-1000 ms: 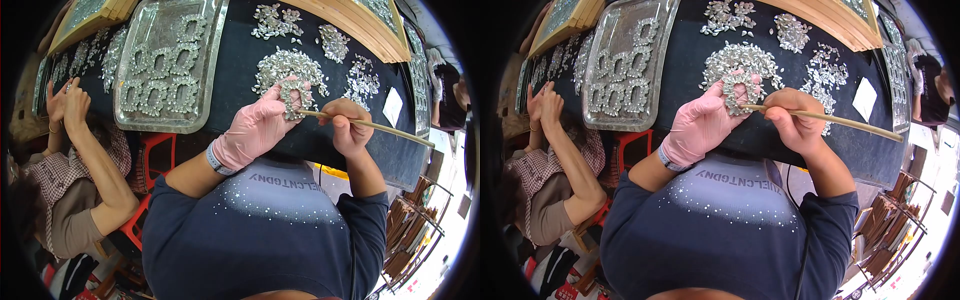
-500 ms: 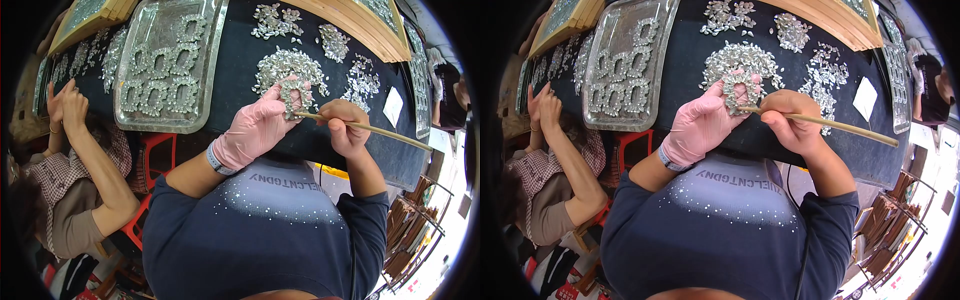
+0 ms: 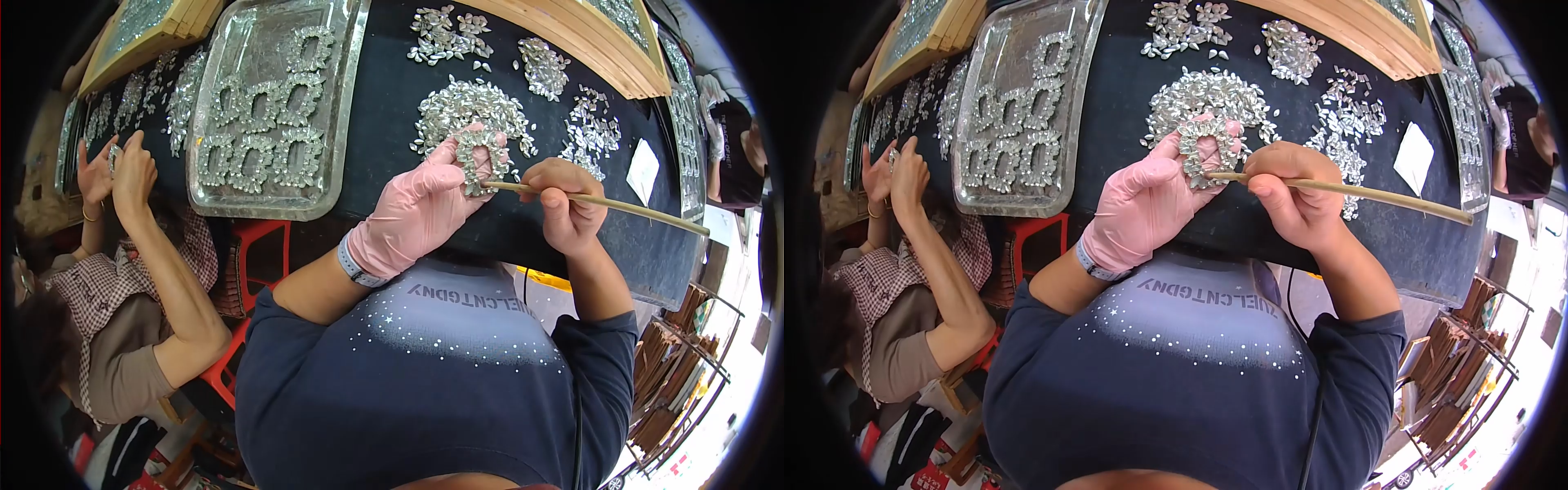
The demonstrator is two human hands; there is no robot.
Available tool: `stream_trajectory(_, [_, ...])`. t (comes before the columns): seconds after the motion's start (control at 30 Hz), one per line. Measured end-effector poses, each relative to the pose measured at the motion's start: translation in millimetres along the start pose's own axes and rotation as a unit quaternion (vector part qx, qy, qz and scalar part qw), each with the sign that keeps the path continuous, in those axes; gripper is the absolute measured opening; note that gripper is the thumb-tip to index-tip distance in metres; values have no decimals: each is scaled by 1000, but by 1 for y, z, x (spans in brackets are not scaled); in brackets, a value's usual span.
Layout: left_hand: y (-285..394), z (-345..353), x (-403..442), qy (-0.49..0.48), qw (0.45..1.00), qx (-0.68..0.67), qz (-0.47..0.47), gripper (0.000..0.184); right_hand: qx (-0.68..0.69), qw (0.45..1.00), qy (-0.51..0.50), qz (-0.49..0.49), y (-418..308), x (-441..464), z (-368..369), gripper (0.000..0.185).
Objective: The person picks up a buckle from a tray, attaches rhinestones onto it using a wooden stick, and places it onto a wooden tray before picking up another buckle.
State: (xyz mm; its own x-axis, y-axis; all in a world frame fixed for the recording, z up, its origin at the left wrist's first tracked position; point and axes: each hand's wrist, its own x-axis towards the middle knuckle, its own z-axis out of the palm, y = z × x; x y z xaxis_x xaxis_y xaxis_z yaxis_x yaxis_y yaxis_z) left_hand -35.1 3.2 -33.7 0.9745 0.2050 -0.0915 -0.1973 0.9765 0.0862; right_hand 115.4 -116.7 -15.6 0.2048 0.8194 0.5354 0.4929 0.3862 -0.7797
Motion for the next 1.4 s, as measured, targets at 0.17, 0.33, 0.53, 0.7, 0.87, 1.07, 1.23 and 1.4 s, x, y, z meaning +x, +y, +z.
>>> stream_trajectory(0.17, [0, -1, 1, -5, 1000, 6, 2, 56, 0, 1000, 9, 1, 2, 0, 0, 23])
stream_trajectory(0.33, [1, 1, 0, 0, 1000, -7, 14, 56, 25, 993, 113, -9, 2, -3, -2, 20])
stream_trajectory(0.53, [0, 3, 2, -6, 998, -14, 60, 56, -51, 983, 122, 130, 5, -5, -9, 17])
stream_trajectory(0.7, [0, 5, 1, -7, 998, -5, 61, 55, -136, 979, 57, 139, 8, -3, -9, 15])
stream_trajectory(0.87, [-1, 1, 2, -7, 998, -16, 57, 56, -102, 986, 81, 105, 8, -5, -9, 14])
stream_trajectory(1.07, [0, -1, 2, -9, 998, -24, 49, 56, -90, 987, 92, 94, 10, -4, -8, 13])
stream_trajectory(1.23, [0, 1, 2, -3, 998, -25, 51, 54, -108, 987, 63, 102, 8, -5, -9, 12])
stream_trajectory(1.4, [-1, -1, 1, 1, 999, -27, 41, 49, 3, 991, 113, 76, -1, -5, -8, 12])
